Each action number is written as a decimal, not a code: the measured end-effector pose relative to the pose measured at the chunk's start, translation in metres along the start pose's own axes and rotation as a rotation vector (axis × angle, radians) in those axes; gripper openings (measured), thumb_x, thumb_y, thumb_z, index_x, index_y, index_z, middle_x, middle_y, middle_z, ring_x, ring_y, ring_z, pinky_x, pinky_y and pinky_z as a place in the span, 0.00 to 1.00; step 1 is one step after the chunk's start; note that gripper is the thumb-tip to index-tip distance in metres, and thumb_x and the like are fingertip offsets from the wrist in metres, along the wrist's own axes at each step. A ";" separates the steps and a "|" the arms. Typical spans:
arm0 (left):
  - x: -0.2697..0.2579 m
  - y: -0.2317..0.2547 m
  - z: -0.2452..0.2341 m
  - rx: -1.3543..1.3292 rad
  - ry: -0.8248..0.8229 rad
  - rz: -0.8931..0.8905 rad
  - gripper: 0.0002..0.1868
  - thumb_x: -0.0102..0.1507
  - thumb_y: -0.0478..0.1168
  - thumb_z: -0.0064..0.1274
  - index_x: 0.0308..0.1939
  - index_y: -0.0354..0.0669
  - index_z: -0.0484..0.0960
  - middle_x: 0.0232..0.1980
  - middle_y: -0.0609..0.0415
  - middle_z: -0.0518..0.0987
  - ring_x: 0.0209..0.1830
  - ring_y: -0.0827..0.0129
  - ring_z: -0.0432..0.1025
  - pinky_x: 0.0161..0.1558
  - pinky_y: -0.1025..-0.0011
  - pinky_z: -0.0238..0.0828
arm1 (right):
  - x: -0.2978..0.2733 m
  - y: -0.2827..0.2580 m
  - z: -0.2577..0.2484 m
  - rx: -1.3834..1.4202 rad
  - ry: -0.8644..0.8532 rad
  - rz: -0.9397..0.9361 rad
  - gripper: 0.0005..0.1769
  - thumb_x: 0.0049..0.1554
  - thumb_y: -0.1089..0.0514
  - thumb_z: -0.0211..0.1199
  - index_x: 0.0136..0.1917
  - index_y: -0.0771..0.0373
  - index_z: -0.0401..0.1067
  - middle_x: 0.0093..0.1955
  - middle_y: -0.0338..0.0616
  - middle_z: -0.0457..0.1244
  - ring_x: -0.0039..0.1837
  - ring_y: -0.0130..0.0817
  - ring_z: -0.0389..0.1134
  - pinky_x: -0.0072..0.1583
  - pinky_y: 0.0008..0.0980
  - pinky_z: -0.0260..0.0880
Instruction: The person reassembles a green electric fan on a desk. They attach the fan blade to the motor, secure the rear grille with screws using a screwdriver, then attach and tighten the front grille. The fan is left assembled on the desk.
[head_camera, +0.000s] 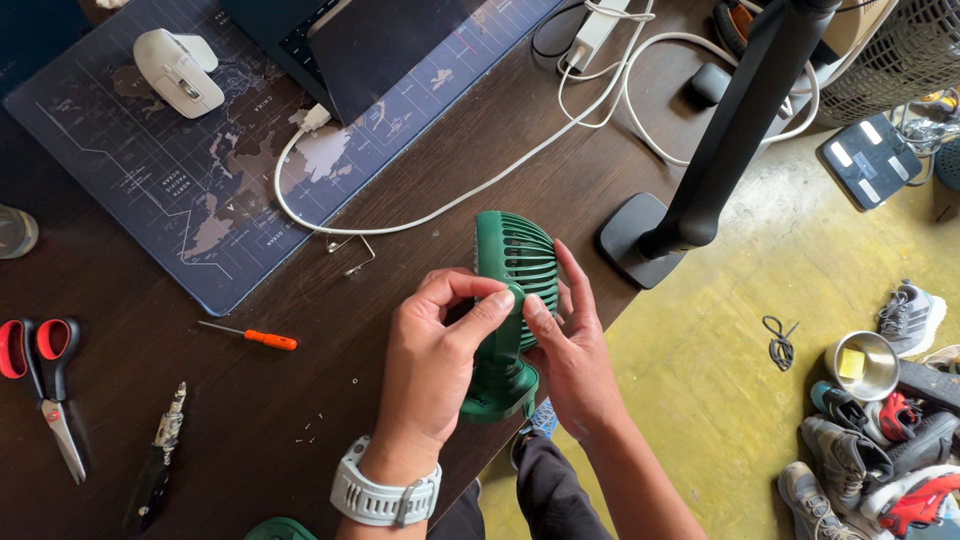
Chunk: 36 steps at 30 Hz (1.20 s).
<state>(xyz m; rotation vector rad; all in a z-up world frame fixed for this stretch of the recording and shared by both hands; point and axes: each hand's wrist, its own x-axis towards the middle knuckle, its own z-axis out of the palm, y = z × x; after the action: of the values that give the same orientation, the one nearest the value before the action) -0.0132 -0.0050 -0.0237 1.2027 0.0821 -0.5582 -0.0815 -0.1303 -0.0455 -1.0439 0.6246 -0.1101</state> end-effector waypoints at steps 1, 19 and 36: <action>0.000 0.000 0.000 0.004 -0.001 0.012 0.05 0.61 0.31 0.61 0.37 0.30 0.84 0.46 0.53 0.78 0.44 0.74 0.75 0.49 0.76 0.73 | 0.000 0.000 0.000 0.005 -0.004 -0.003 0.43 0.60 0.55 0.58 0.84 0.47 0.44 0.72 0.43 0.59 0.61 0.29 0.66 0.53 0.32 0.75; 0.000 0.015 0.002 0.409 0.044 0.151 0.05 0.60 0.33 0.63 0.34 0.33 0.85 0.41 0.54 0.80 0.39 0.75 0.80 0.42 0.76 0.79 | -0.001 -0.002 0.001 0.033 -0.055 -0.004 0.49 0.58 0.54 0.63 0.85 0.50 0.41 0.76 0.43 0.56 0.67 0.32 0.64 0.61 0.36 0.70; -0.001 0.000 -0.004 0.334 0.017 0.142 0.14 0.63 0.36 0.62 0.49 0.32 0.81 0.48 0.52 0.80 0.44 0.74 0.79 0.47 0.75 0.79 | 0.003 -0.001 0.003 0.069 -0.042 -0.015 0.51 0.55 0.55 0.67 0.84 0.54 0.43 0.74 0.50 0.58 0.68 0.37 0.65 0.63 0.37 0.71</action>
<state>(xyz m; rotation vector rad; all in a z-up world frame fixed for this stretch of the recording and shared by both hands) -0.0130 -0.0016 -0.0252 1.5254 -0.0859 -0.4472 -0.0771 -0.1302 -0.0450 -0.9817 0.5714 -0.1225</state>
